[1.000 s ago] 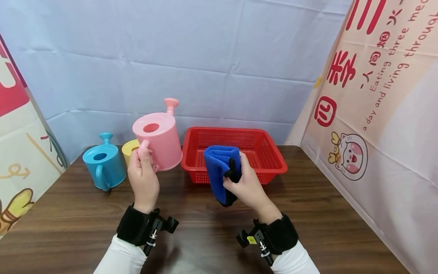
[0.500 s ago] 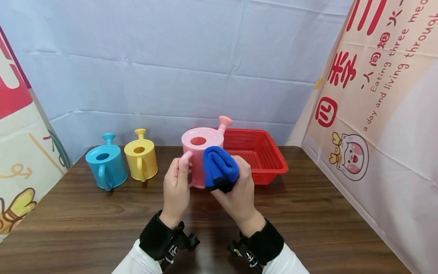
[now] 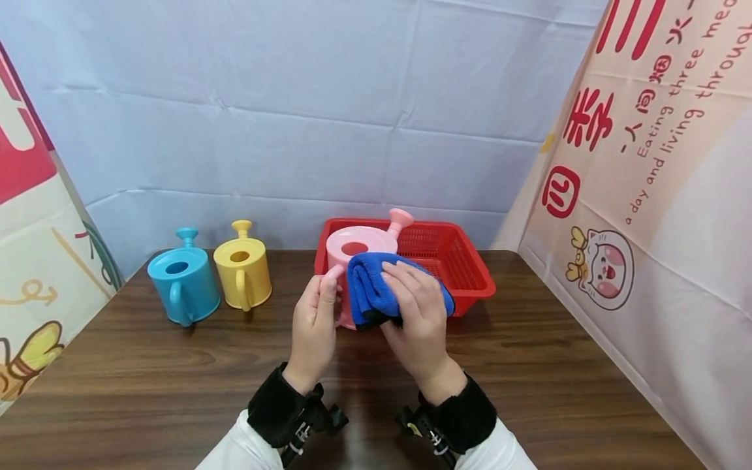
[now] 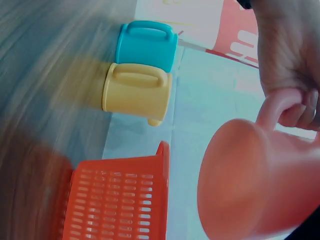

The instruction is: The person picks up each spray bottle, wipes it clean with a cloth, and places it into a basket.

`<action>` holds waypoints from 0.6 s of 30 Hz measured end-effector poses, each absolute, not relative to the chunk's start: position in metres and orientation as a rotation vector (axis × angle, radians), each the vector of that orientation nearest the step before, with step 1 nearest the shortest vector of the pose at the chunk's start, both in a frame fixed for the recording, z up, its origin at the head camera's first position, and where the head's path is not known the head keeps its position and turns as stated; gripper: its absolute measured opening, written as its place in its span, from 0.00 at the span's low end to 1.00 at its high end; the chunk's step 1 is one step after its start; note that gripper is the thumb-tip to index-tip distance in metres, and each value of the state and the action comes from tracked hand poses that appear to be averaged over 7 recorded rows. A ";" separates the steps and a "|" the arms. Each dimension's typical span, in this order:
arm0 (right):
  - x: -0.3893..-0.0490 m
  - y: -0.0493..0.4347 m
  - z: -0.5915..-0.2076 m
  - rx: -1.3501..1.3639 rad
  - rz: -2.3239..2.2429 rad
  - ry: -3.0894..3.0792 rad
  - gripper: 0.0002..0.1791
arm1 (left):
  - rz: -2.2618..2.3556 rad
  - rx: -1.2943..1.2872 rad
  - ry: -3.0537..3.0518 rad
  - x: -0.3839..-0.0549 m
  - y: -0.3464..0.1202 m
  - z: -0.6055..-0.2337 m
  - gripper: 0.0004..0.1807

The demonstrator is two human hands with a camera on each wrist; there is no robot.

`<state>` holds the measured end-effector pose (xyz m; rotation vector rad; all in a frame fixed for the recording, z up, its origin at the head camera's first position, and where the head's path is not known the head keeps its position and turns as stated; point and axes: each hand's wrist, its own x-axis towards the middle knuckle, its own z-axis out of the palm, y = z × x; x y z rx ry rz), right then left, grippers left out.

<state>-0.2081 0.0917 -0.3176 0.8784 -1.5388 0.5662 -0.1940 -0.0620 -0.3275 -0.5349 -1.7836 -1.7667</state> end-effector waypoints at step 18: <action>-0.211 0.087 -0.329 1.156 0.407 -1.928 0.29 | -1.902 -0.452 -1.590 -0.202 -0.086 -0.316 0.18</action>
